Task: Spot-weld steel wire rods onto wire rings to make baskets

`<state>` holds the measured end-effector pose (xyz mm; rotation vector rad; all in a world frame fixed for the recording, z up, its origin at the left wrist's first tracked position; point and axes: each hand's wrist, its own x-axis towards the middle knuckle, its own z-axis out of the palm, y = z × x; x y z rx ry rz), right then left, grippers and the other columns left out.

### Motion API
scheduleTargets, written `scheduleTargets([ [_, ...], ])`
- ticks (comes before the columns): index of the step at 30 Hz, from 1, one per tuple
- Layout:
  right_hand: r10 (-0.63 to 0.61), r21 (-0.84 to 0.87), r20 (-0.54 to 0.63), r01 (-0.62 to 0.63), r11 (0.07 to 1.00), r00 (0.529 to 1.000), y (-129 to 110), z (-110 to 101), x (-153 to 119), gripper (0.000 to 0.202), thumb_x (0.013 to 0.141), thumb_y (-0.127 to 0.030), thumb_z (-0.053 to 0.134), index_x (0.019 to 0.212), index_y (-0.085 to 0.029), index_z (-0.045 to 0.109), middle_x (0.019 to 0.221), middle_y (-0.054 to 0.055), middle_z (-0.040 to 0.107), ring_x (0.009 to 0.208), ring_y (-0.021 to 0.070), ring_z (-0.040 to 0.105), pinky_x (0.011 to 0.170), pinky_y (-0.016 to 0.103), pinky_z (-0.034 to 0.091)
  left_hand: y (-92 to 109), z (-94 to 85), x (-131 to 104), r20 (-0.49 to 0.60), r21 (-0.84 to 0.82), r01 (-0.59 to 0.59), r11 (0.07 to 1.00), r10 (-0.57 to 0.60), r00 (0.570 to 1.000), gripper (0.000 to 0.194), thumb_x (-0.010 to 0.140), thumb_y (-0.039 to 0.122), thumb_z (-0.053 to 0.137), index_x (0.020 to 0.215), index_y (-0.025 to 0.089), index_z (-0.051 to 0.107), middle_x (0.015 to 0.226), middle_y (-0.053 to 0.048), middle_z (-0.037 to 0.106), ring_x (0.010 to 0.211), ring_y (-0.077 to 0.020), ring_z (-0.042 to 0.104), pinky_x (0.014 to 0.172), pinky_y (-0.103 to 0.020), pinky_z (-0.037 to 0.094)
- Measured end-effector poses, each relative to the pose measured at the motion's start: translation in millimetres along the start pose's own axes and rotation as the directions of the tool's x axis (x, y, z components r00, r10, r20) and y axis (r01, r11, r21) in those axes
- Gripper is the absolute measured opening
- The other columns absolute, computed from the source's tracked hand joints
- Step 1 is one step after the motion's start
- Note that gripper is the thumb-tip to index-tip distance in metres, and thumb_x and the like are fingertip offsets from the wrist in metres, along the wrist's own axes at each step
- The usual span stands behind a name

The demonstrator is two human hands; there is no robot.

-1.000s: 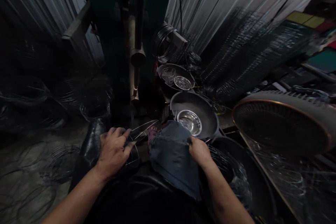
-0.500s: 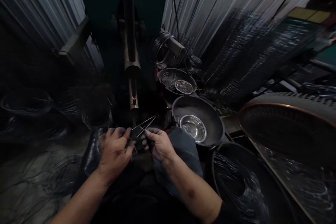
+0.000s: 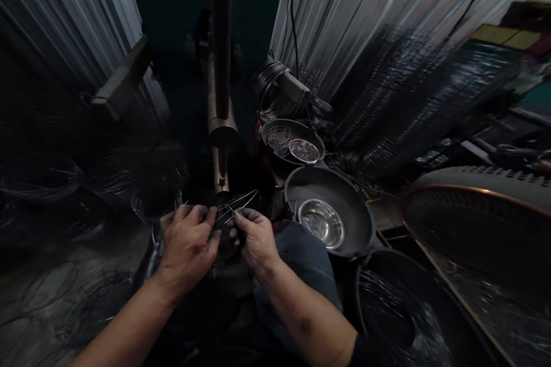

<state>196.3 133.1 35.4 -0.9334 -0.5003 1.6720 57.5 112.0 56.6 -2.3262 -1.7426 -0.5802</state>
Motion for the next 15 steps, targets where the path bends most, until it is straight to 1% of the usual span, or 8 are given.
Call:
scheduleTargets([
  [3, -0.029, 0.031, -0.017, 0.030, 0.999, 0.999, -0.6, 7.8, 7.3, 0.033, 0.051, -0.034, 0.085, 0.066, -0.013, 0.064, 0.053, -0.001, 0.063, 0.038, 0.0055, 0.049, 0.032, 0.014, 0.030, -3.7, -3.4, 11.3, 0.041, 0.014, 0.008, 1.000, -0.008, 0.999, 0.035, 0.085, 0.028, 0.049, 0.110, 0.015, 0.068, 0.100, -0.011, 0.066, 0.097, -0.0298, 0.053, 0.081, -0.045, 0.040],
  [7, -0.036, 0.067, -0.030, 0.038, 0.997, 0.999, -5.4, 19.2, 17.0, 0.031, 0.049, -0.031, 0.085, 0.064, -0.013, 0.064, 0.052, -0.002, 0.063, 0.037, 0.0052, 0.048, 0.033, 0.014, 0.031, -10.1, -10.7, 29.4, 0.110, 0.002, 0.030, 1.000, -0.030, 0.993, 0.033, 0.083, 0.030, 0.051, 0.107, 0.017, 0.070, 0.100, -0.011, 0.065, 0.095, -0.0313, 0.054, 0.077, -0.046, 0.040],
  [12, -0.037, 0.090, -0.027, 0.039, 0.995, 0.999, -15.3, 33.0, 26.5, 0.024, 0.054, -0.026, 0.082, 0.061, -0.013, 0.063, 0.052, -0.003, 0.061, 0.038, 0.0040, 0.045, 0.033, 0.013, 0.028, -15.6, -23.7, 52.5, 0.185, 0.001, 0.045, 0.999, -0.045, 0.982, 0.029, 0.082, 0.032, 0.051, 0.100, 0.019, 0.071, 0.100, -0.010, 0.065, 0.099, -0.0324, 0.055, 0.077, -0.048, 0.040],
  [15, -0.040, 0.101, -0.024, 0.042, 0.994, 0.999, -18.3, 38.2, 30.9, 0.022, 0.055, -0.024, 0.080, 0.062, -0.013, 0.062, 0.051, -0.003, 0.059, 0.038, 0.0040, 0.044, 0.034, 0.014, 0.027, -17.2, -29.5, 61.7, 0.229, 0.008, 0.056, 0.998, -0.056, 0.972, 0.028, 0.082, 0.032, 0.050, 0.095, 0.020, 0.071, 0.099, -0.010, 0.064, 0.100, -0.0324, 0.054, 0.076, -0.048, 0.039],
])
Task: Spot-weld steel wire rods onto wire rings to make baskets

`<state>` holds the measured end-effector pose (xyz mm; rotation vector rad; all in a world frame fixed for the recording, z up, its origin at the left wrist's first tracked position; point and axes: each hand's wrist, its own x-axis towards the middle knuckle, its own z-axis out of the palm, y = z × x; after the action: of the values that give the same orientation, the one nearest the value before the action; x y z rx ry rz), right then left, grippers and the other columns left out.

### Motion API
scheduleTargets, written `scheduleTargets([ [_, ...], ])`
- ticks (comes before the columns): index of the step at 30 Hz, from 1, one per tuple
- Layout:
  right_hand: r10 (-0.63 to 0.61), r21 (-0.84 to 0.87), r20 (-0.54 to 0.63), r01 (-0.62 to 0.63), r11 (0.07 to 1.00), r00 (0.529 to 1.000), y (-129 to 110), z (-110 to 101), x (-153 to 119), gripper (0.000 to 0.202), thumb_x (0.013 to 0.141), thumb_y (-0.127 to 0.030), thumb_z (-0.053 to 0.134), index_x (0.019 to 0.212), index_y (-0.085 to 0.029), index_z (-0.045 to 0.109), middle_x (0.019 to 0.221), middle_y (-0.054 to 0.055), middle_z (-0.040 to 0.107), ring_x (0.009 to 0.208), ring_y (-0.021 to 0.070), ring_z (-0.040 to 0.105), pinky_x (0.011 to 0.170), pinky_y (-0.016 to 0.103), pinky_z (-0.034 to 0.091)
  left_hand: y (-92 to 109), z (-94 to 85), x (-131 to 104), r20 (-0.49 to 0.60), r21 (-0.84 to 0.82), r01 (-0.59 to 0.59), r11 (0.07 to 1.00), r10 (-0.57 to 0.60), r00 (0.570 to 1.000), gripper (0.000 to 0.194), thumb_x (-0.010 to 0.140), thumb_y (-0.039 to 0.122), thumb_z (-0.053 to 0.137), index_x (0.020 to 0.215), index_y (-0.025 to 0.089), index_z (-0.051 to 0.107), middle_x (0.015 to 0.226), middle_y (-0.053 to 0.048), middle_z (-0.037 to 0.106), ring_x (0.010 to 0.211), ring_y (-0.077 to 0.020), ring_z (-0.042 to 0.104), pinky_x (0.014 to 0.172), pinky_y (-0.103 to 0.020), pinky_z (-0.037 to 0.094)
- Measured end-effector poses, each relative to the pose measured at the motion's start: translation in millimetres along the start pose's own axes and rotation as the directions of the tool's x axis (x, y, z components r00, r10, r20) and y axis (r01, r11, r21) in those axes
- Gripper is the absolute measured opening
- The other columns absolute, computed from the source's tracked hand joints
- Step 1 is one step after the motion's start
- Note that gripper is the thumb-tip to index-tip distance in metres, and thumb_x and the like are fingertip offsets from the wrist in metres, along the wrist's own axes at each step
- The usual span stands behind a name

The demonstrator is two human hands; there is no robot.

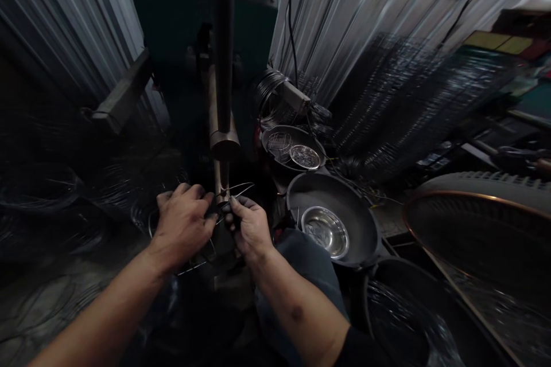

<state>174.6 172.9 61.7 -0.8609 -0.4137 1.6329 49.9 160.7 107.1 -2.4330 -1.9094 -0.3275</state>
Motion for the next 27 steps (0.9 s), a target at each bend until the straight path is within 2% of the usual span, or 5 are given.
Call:
scheduleTargets([
  [9, 0.009, 0.013, -0.004, -0.009, 1.000, 1.000, 4.4, 2.6, 6.6, 0.020, 0.058, -0.022, 0.078, 0.065, -0.014, 0.062, 0.053, -0.003, 0.060, 0.041, 0.0049, 0.045, 0.036, 0.015, 0.029, -4.7, -7.1, 12.2, 0.102, 0.001, 0.012, 1.000, -0.012, 0.995, 0.027, 0.079, 0.033, 0.051, 0.090, 0.021, 0.072, 0.096, -0.008, 0.062, 0.098, -0.0306, 0.052, 0.074, -0.045, 0.037],
  [16, 0.007, -0.001, 0.055, -0.007, 1.000, 0.998, 8.5, -3.8, 0.5, 0.023, 0.060, -0.026, 0.078, 0.072, -0.015, 0.062, 0.057, -0.004, 0.060, 0.042, 0.0060, 0.047, 0.038, 0.017, 0.032, -7.4, -4.8, 13.0, 0.102, -0.043, 0.011, 0.999, -0.006, 0.995, 0.028, 0.077, 0.037, 0.051, 0.087, 0.022, 0.073, 0.096, -0.009, 0.062, 0.098, -0.0307, 0.051, 0.076, -0.045, 0.035],
  [21, -0.005, -0.349, 0.161, 0.062, 0.935, 0.987, 23.9, -18.6, -28.3, 0.029, 0.064, -0.035, 0.077, 0.086, -0.018, 0.069, 0.075, 0.000, 0.069, 0.070, 0.0134, 0.062, 0.065, 0.024, 0.049, -13.0, -6.2, 19.2, 0.125, -0.039, 0.052, 0.998, -0.047, 0.991, 0.030, 0.076, 0.039, 0.052, 0.088, 0.022, 0.073, 0.102, -0.011, 0.063, 0.105, -0.0328, 0.050, 0.078, -0.047, 0.035],
  [24, 0.045, -0.560, 0.283, 0.127, 0.819, 0.958, 32.5, -25.9, -43.9, 0.029, 0.070, -0.038, 0.072, 0.091, -0.018, 0.072, 0.089, 0.003, 0.072, 0.087, 0.0189, 0.064, 0.077, 0.028, 0.050, -16.5, -8.4, 25.1, 0.134, -0.031, 0.084, 0.996, -0.079, 0.988, 0.031, 0.076, 0.041, 0.052, 0.090, 0.022, 0.074, 0.105, -0.012, 0.063, 0.107, -0.0340, 0.050, 0.079, -0.047, 0.035],
  [27, 0.075, -0.625, 0.357, 0.178, 0.760, 0.931, 39.2, -30.1, -49.5, 0.031, 0.074, -0.038, 0.067, 0.097, -0.018, 0.073, 0.093, 0.003, 0.072, 0.091, 0.0207, 0.064, 0.083, 0.031, 0.049, -17.9, -9.7, 28.3, 0.142, -0.030, 0.097, 0.995, -0.091, 0.986, 0.031, 0.076, 0.039, 0.052, 0.090, 0.022, 0.074, 0.105, -0.012, 0.063, 0.108, -0.0341, 0.050, 0.079, -0.046, 0.036],
])
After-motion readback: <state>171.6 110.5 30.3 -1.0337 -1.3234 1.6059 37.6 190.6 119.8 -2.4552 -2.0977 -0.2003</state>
